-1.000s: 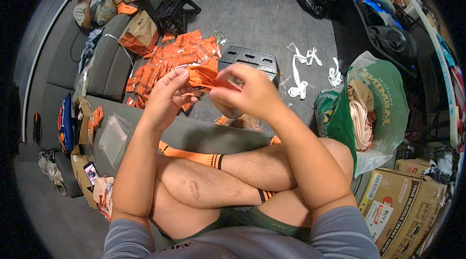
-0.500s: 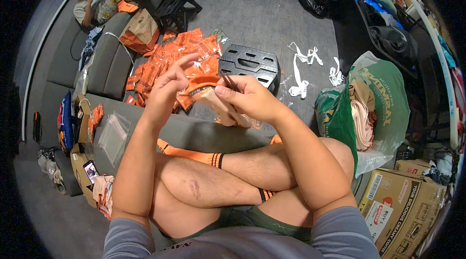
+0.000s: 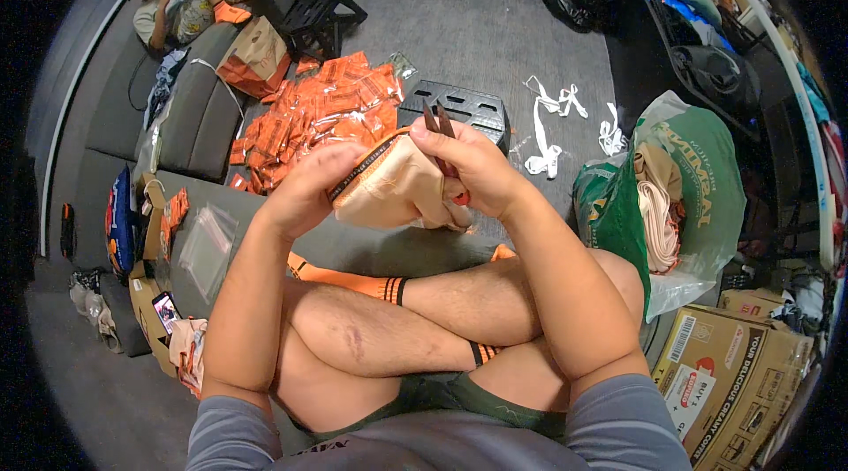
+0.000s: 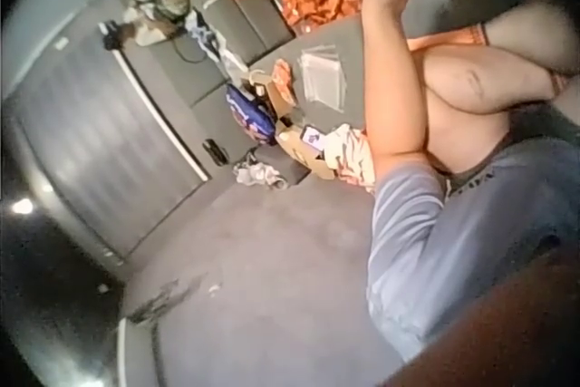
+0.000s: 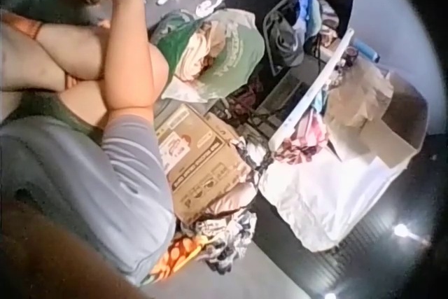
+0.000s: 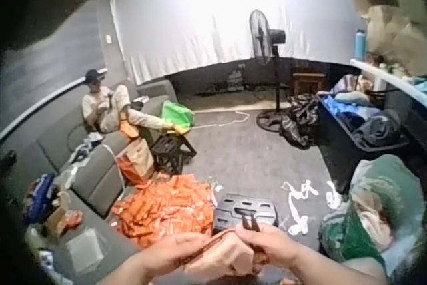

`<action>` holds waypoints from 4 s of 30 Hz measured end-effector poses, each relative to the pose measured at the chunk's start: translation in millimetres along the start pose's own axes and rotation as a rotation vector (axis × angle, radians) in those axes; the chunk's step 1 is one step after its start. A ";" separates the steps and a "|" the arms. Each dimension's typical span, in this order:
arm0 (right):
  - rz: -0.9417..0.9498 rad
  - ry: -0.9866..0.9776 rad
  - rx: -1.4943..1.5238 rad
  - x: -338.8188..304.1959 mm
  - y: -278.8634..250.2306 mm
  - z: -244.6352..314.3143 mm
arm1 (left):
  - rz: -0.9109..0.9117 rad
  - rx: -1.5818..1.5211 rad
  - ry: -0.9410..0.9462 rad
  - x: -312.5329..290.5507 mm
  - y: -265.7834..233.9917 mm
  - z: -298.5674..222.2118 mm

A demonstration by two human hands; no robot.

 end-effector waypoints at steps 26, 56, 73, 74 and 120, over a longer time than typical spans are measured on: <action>-0.455 -0.586 -0.987 -7.0 -23.1 51.6 | -0.203 -0.187 0.076 2.4 -22.0 -3.7; 0.207 -0.183 -0.344 14.6 32.5 3.2 | -0.051 0.259 0.251 -15.4 0.4 -25.8; 0.245 -0.596 0.153 -7.4 7.6 52.8 | -0.711 0.673 0.569 -7.3 25.7 -27.1; 0.291 -0.581 0.190 -6.8 10.0 50.3 | -0.715 0.673 0.569 -6.1 21.6 -24.7; -0.494 -0.091 -0.129 15.0 -66.7 16.9 | -0.188 -0.407 0.460 -8.0 -69.1 -35.5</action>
Point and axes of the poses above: each hand's wrist, its own x-axis towards the middle knuckle, its own y-axis out of the palm, z = x × y, the point moved 7 cm from there along x, towards the middle knuckle, and after that the axes turned 5 degrees about -y, right-handed, at the moved point
